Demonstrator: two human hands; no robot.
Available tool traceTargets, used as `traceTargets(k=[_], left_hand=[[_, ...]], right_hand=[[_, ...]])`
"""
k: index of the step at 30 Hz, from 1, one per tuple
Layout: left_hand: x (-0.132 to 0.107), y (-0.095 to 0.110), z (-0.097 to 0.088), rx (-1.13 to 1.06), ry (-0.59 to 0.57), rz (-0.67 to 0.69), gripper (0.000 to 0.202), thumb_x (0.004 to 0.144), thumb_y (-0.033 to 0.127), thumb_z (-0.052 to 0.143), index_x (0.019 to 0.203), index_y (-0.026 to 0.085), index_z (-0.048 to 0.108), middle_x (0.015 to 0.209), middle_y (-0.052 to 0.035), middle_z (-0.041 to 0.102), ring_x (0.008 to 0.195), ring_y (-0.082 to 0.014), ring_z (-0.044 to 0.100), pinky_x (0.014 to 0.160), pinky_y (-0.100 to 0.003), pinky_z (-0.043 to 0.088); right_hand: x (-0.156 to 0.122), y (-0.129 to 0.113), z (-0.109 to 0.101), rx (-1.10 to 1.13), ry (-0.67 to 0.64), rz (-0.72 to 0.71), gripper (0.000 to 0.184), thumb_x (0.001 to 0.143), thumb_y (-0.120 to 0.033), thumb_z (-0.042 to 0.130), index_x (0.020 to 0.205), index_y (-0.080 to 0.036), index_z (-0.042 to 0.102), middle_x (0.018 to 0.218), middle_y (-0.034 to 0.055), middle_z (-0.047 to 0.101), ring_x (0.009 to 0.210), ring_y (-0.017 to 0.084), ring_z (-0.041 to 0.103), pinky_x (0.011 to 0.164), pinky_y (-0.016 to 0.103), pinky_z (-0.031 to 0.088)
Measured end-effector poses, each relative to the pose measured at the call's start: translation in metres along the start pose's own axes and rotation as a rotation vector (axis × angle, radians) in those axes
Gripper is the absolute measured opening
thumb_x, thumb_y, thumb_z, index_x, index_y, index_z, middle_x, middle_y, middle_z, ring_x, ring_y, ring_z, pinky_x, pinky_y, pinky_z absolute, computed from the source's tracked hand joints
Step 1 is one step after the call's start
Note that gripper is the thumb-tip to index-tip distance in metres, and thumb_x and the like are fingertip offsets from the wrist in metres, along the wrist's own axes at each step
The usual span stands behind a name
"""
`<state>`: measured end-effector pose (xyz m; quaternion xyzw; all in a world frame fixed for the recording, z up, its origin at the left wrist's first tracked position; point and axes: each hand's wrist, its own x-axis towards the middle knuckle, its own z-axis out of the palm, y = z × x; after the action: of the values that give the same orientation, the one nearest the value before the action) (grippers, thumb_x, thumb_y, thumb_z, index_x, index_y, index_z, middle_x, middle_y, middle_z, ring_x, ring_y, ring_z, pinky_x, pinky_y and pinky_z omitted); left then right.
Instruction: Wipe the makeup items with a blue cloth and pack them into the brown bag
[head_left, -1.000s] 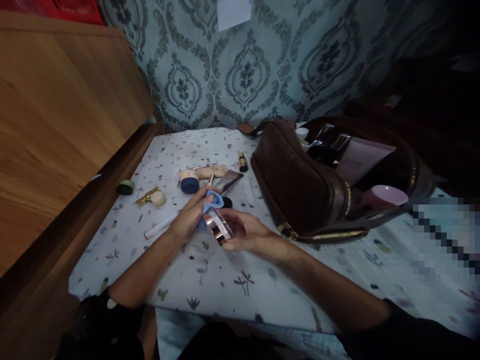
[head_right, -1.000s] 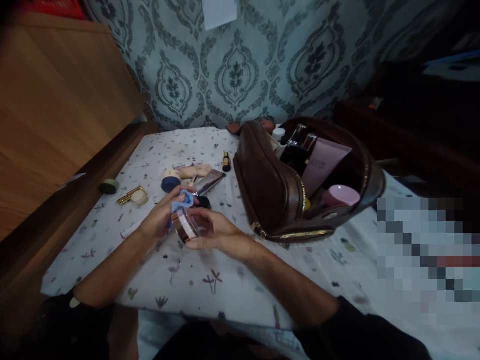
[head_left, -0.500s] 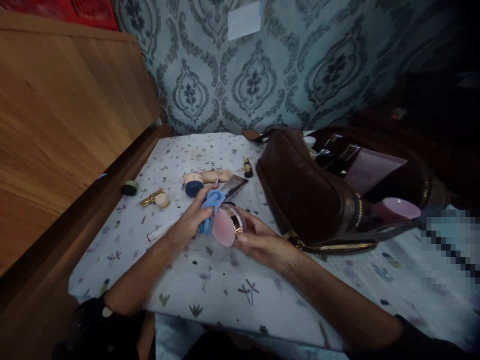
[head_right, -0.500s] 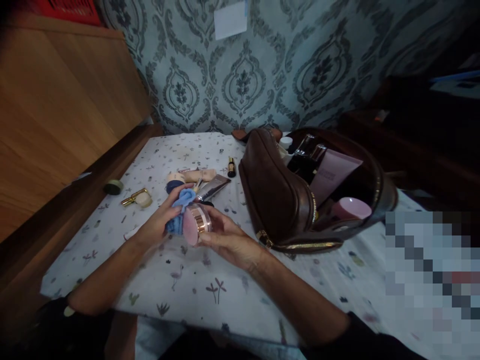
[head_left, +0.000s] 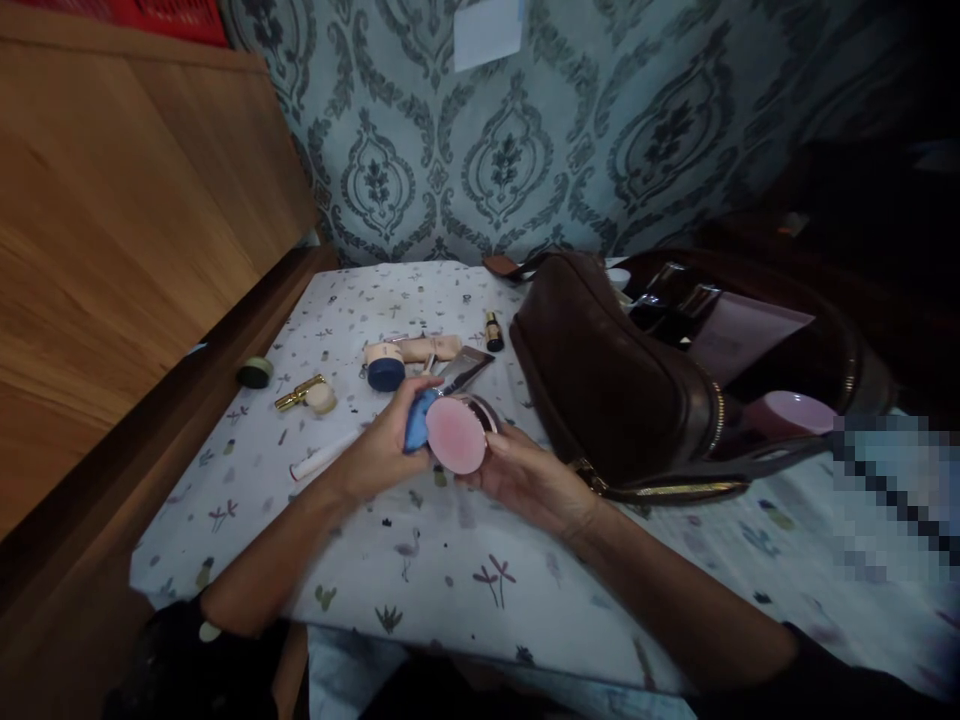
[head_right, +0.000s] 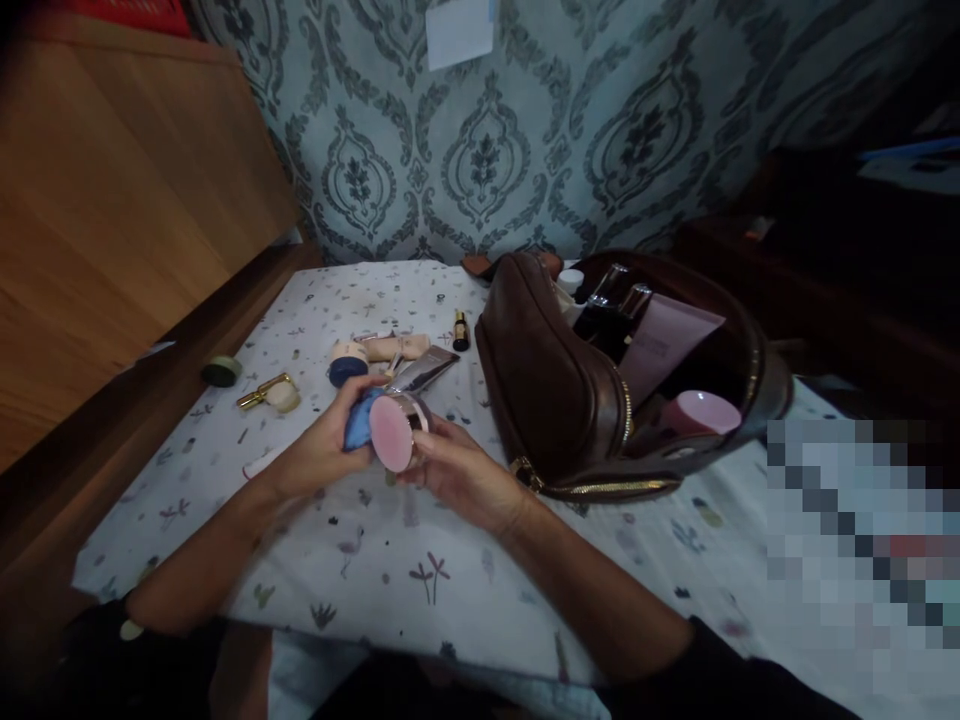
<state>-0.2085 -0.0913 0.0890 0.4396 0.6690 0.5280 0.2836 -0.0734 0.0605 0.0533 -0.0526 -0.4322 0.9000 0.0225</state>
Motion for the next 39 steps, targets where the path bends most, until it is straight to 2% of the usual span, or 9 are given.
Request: traceTargets(k=[3, 6, 10, 15, 18, 20, 23, 31, 39], left_hand=[[-0.004, 0.000, -0.008, -0.157, -0.176, 0.002, 0.073, 0.075, 0.024, 0.071, 0.142, 0.025, 0.043, 0.135, -0.0100, 0.054, 0.118, -0.0272, 0.056, 0.094, -0.034, 0.049], [-0.003, -0.002, -0.014, -0.269, -0.208, 0.000, 0.066, 0.080, 0.031, 0.071, 0.142, 0.023, 0.048, 0.134, -0.0115, 0.057, 0.118, -0.0286, 0.058, 0.094, -0.036, 0.049], [0.003, -0.007, -0.014, -0.209, -0.080, 0.008, 0.046, 0.079, 0.032, 0.074, 0.122, 0.018, 0.065, 0.120, -0.0103, 0.066, 0.108, -0.0258, 0.062, 0.092, -0.033, 0.049], [0.009, -0.014, -0.018, -0.151, 0.202, 0.014, 0.038, 0.075, 0.028, 0.077, 0.109, 0.020, 0.064, 0.095, -0.0031, 0.067, 0.085, -0.0186, 0.062, 0.073, -0.025, 0.049], [0.009, -0.015, -0.019, -0.142, 0.205, 0.012, 0.029, 0.074, 0.033, 0.079, 0.095, 0.018, 0.065, 0.085, -0.0016, 0.067, 0.077, -0.0166, 0.060, 0.069, -0.024, 0.048], [0.009, -0.015, -0.018, -0.145, 0.163, 0.002, 0.032, 0.074, 0.038, 0.080, 0.093, 0.017, 0.067, 0.087, -0.0032, 0.069, 0.080, -0.0181, 0.061, 0.072, -0.026, 0.049], [0.009, -0.013, -0.015, -0.135, 0.149, 0.026, 0.033, 0.077, 0.042, 0.078, 0.097, 0.017, 0.069, 0.097, -0.0059, 0.071, 0.091, -0.0212, 0.064, 0.080, -0.028, 0.049], [0.004, -0.003, -0.011, -0.059, 0.116, 0.083, 0.017, 0.089, 0.032, 0.062, 0.100, 0.021, 0.069, 0.110, -0.0057, 0.069, 0.105, -0.0224, 0.062, 0.090, -0.030, 0.048], [0.003, -0.004, -0.017, -0.231, -0.034, 0.034, 0.042, 0.086, 0.035, 0.055, 0.121, 0.022, 0.072, 0.132, -0.0087, 0.062, 0.126, -0.0301, 0.055, 0.106, -0.039, 0.043]], right_hand=[[0.001, -0.002, -0.003, 0.011, 0.077, -0.008, 0.041, 0.069, -0.053, 0.081, 0.095, -0.023, 0.068, 0.093, 0.0056, 0.066, 0.082, 0.020, 0.060, 0.071, 0.033, 0.054], [0.001, -0.005, -0.005, 0.025, 0.087, -0.012, 0.045, 0.071, -0.055, 0.078, 0.101, -0.025, 0.066, 0.101, 0.0070, 0.068, 0.083, 0.020, 0.060, 0.070, 0.033, 0.053], [0.000, -0.008, -0.004, 0.022, 0.063, -0.037, 0.046, 0.071, -0.053, 0.078, 0.106, -0.026, 0.066, 0.103, 0.0067, 0.066, 0.086, 0.020, 0.060, 0.070, 0.032, 0.052], [-0.003, -0.007, 0.001, -0.201, -0.010, -0.092, 0.060, 0.071, -0.049, 0.081, 0.124, -0.027, 0.063, 0.110, 0.0067, 0.064, 0.090, 0.021, 0.060, 0.072, 0.032, 0.052], [-0.004, -0.006, 0.002, -0.332, -0.042, -0.101, 0.071, 0.068, -0.045, 0.084, 0.132, -0.027, 0.058, 0.119, 0.0071, 0.063, 0.102, 0.022, 0.060, 0.086, 0.037, 0.052], [-0.004, -0.005, 0.002, -0.384, -0.047, -0.094, 0.074, 0.068, -0.042, 0.086, 0.134, -0.028, 0.055, 0.120, 0.0070, 0.062, 0.106, 0.022, 0.059, 0.091, 0.039, 0.051], [-0.005, -0.004, 0.003, -0.413, -0.029, -0.065, 0.074, 0.071, -0.040, 0.084, 0.136, -0.028, 0.052, 0.116, 0.0065, 0.060, 0.100, 0.020, 0.060, 0.084, 0.037, 0.053], [-0.003, -0.002, 0.004, -0.478, 0.017, -0.093, 0.072, 0.069, -0.038, 0.085, 0.132, -0.027, 0.053, 0.100, 0.0031, 0.058, 0.095, 0.021, 0.061, 0.082, 0.037, 0.053], [-0.001, -0.001, 0.001, -0.456, 0.046, -0.082, 0.073, 0.067, -0.042, 0.084, 0.132, -0.026, 0.054, 0.104, 0.0055, 0.062, 0.099, 0.024, 0.061, 0.086, 0.041, 0.052]])
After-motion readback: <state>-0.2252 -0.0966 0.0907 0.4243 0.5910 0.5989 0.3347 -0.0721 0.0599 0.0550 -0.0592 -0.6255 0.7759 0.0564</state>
